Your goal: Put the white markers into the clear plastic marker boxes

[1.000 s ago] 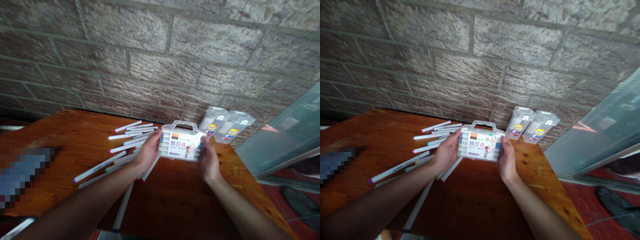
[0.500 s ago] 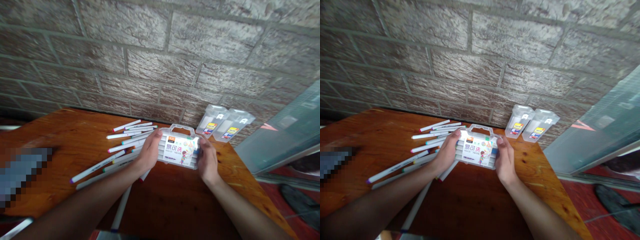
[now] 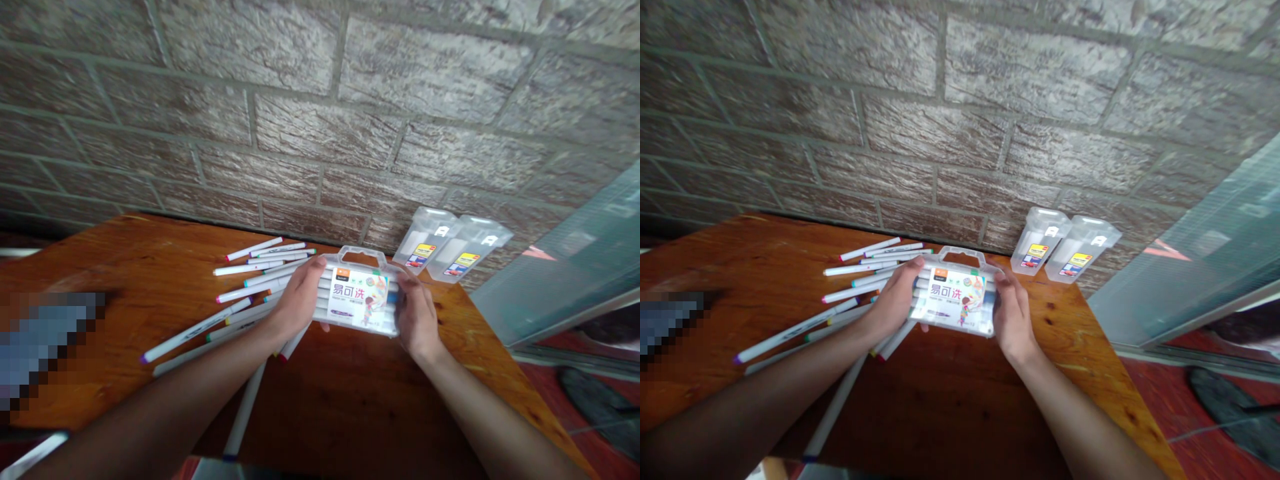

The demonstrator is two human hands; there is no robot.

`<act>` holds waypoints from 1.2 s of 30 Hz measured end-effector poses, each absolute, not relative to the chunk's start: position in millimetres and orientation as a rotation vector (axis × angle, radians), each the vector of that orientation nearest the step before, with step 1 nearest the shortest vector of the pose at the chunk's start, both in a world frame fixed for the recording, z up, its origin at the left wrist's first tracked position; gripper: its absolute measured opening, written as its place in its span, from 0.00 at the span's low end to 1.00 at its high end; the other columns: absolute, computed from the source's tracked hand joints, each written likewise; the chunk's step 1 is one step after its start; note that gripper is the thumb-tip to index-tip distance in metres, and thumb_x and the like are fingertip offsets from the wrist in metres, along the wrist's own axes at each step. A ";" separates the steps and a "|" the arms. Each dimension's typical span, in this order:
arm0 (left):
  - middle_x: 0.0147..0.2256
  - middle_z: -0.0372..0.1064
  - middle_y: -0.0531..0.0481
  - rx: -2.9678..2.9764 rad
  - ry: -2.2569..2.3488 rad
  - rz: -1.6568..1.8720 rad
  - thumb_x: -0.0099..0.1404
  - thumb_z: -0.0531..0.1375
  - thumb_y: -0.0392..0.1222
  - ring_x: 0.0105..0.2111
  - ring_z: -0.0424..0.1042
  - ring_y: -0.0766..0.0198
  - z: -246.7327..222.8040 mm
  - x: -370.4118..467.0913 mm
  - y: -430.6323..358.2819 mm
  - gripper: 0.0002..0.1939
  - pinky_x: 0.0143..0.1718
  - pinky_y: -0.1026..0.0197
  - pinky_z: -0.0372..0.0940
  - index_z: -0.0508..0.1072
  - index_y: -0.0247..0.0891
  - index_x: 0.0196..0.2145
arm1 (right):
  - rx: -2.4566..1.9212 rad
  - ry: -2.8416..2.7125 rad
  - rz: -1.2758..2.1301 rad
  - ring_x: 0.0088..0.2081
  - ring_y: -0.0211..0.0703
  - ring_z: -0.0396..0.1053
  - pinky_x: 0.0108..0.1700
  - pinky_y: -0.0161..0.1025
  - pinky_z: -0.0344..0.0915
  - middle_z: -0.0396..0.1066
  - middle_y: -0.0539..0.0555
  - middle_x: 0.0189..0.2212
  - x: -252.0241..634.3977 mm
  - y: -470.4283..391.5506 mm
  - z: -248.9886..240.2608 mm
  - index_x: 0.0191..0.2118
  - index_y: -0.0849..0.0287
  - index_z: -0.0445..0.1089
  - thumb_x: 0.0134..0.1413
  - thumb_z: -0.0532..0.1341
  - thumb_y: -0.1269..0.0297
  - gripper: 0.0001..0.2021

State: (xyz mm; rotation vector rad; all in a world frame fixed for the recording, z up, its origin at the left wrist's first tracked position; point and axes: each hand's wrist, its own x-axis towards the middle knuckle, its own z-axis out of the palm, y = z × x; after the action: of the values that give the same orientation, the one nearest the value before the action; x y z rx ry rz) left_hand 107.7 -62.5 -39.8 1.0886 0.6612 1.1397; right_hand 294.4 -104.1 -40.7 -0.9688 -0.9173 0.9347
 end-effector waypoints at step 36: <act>0.57 0.76 0.41 0.987 0.484 1.051 0.63 0.64 0.39 0.42 0.81 0.51 -21.0 84.1 -35.6 0.36 0.26 0.56 0.79 0.64 0.47 0.68 | -0.858 -1.046 1.234 0.50 0.55 0.82 0.47 0.56 0.83 0.83 0.52 0.48 317.2 -95.9 -24.8 0.60 0.47 0.71 0.46 0.74 0.67 0.33</act>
State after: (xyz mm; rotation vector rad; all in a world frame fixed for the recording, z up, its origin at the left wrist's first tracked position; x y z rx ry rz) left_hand 84.1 -35.6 -21.0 0.9868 0.4843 1.0512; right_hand 317.2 -95.9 -24.8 -0.8582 -1.0459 1.2345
